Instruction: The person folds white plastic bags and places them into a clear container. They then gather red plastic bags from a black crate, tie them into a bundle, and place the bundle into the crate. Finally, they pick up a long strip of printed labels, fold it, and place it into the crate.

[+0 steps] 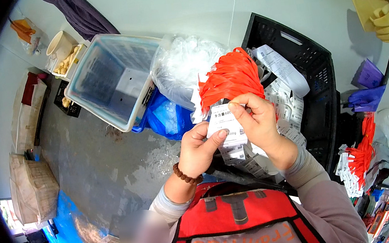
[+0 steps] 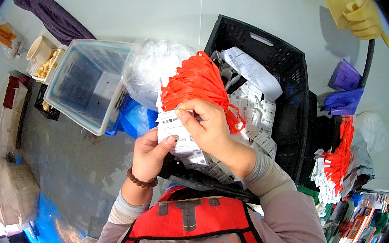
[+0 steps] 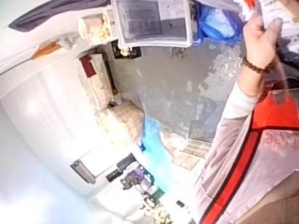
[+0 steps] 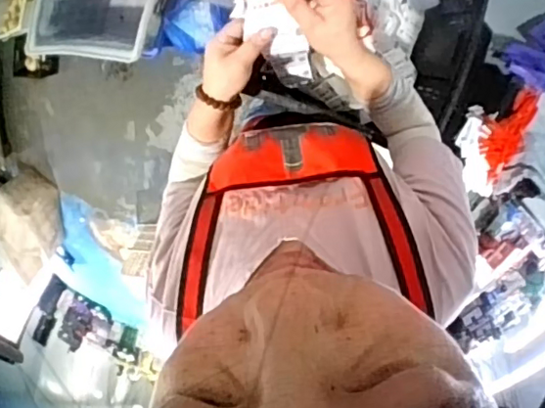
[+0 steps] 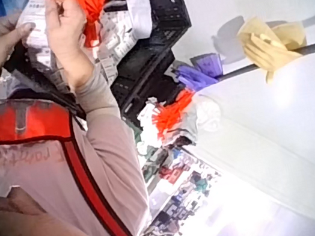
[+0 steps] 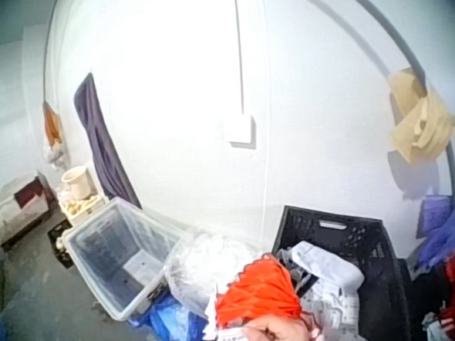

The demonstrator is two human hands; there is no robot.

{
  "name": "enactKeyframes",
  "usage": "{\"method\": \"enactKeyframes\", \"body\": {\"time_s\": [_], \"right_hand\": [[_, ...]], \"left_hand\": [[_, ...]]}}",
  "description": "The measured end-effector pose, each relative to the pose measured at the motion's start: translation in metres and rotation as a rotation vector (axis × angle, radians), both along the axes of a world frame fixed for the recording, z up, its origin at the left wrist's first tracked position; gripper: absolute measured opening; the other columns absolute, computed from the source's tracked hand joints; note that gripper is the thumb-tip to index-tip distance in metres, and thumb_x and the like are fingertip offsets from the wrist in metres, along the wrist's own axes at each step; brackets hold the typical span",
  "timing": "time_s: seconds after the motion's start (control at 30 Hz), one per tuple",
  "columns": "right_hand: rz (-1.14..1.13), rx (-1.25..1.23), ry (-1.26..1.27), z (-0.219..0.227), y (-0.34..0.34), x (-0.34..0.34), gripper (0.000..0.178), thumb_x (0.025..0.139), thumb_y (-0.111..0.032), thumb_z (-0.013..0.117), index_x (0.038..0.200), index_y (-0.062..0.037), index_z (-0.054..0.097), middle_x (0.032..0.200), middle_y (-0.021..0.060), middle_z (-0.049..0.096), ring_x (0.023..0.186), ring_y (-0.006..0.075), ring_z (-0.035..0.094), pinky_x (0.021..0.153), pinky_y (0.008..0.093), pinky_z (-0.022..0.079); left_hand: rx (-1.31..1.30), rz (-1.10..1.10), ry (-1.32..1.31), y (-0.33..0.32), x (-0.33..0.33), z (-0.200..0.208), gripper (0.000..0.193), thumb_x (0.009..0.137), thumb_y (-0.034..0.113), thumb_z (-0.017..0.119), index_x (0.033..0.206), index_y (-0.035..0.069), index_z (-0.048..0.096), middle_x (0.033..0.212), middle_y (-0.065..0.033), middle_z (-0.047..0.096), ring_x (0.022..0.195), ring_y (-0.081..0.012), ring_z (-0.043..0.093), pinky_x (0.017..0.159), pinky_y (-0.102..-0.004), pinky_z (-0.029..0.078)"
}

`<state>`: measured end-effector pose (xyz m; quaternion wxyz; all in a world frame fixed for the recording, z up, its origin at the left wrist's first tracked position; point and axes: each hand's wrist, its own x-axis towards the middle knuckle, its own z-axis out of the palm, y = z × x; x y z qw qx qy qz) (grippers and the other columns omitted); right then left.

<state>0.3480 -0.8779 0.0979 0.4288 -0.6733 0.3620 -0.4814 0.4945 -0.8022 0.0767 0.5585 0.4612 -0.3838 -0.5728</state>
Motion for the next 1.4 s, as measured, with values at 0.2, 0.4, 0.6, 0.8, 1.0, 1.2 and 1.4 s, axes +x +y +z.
{"method": "enactKeyframes", "body": {"time_s": [0.2, 0.4, 0.6, 0.8, 1.0, 1.2, 1.4], "right_hand": [[0.006, 0.095, -0.064, -0.001, 0.0, 0.0, 0.009, 0.085, -0.008, 0.062, 0.083, 0.0007, 0.06, 0.069, 0.0026, 0.06, 0.063, 0.0055, 0.054, 0.056, 0.0217, 0.044], [0.009, 0.071, -0.117, 0.0, 0.001, 0.002, 0.009, 0.086, -0.007, 0.061, 0.085, 0.0013, 0.059, 0.072, 0.0021, 0.06, 0.065, 0.0053, 0.054, 0.057, 0.0212, 0.044], [-0.028, 0.078, -0.085, 0.0, -0.003, -0.003, 0.009, 0.088, -0.008, 0.06, 0.086, 0.0012, 0.058, 0.073, 0.001, 0.06, 0.065, 0.0042, 0.052, 0.058, 0.0199, 0.043], [-0.048, 0.126, -0.214, -0.003, -0.016, -0.01, 0.01, 0.09, -0.009, 0.057, 0.09, 0.0008, 0.056, 0.075, -0.0001, 0.059, 0.068, 0.0033, 0.051, 0.06, 0.0194, 0.043], [-0.026, 0.033, -0.167, -0.005, -0.008, -0.003, 0.008, 0.089, -0.007, 0.057, 0.092, 0.0005, 0.056, 0.075, 0.0007, 0.06, 0.067, 0.0034, 0.053, 0.058, 0.0203, 0.044], [0.183, -0.144, 0.116, 0.012, -0.001, -0.008, 0.01, 0.08, -0.005, 0.065, 0.088, -0.0025, 0.059, 0.074, 0.0078, 0.062, 0.065, 0.0159, 0.061, 0.057, 0.0279, 0.047], [0.145, -0.103, 0.604, 0.02, -0.018, -0.027, 0.017, 0.08, -0.011, 0.065, 0.094, -0.0018, 0.061, 0.087, 0.0085, 0.065, 0.078, 0.0183, 0.064, 0.066, 0.029, 0.048]], "left_hand": [[0.043, -0.06, 0.065, 0.006, 0.004, 0.009, 0.017, 0.087, 0.013, 0.063, 0.091, -0.004, 0.064, 0.087, -0.0021, 0.06, 0.079, -0.0071, 0.054, 0.071, -0.0223, 0.044], [-0.051, 0.038, -0.002, 0.008, 0.002, 0.009, 0.021, 0.092, 0.015, 0.055, 0.093, -0.004, 0.063, 0.088, -0.0041, 0.06, 0.081, -0.0107, 0.054, 0.075, -0.0241, 0.043], [-0.191, 0.035, -0.302, 0.006, 0.01, 0.01, 0.022, 0.092, 0.014, 0.053, 0.089, -0.005, 0.062, 0.083, -0.0065, 0.06, 0.079, -0.015, 0.055, 0.073, -0.0252, 0.043], [-0.149, -0.001, -0.174, 0.011, 0.005, 0.001, 0.022, 0.094, 0.015, 0.05, 0.091, -0.003, 0.062, 0.082, -0.0051, 0.061, 0.074, -0.0129, 0.055, 0.068, -0.0246, 0.044], [-0.065, -0.038, -0.066, 0.006, 0.005, 0.007, 0.021, 0.095, 0.016, 0.049, 0.095, -0.002, 0.061, 0.084, -0.0044, 0.062, 0.076, -0.0108, 0.057, 0.072, -0.0236, 0.045], [-0.326, 0.031, -0.17, 0.001, 0.009, 0.013, 0.018, 0.091, 0.01, 0.052, 0.093, -0.002, 0.066, 0.097, -0.0093, 0.061, 0.09, -0.0162, 0.056, 0.08, -0.0263, 0.043], [-0.224, 0.156, -0.28, 0.003, 0.017, 0.006, 0.02, 0.091, 0.014, 0.052, 0.09, -0.002, 0.065, 0.099, -0.0085, 0.06, 0.093, -0.0141, 0.054, 0.084, -0.0268, 0.041]]}}
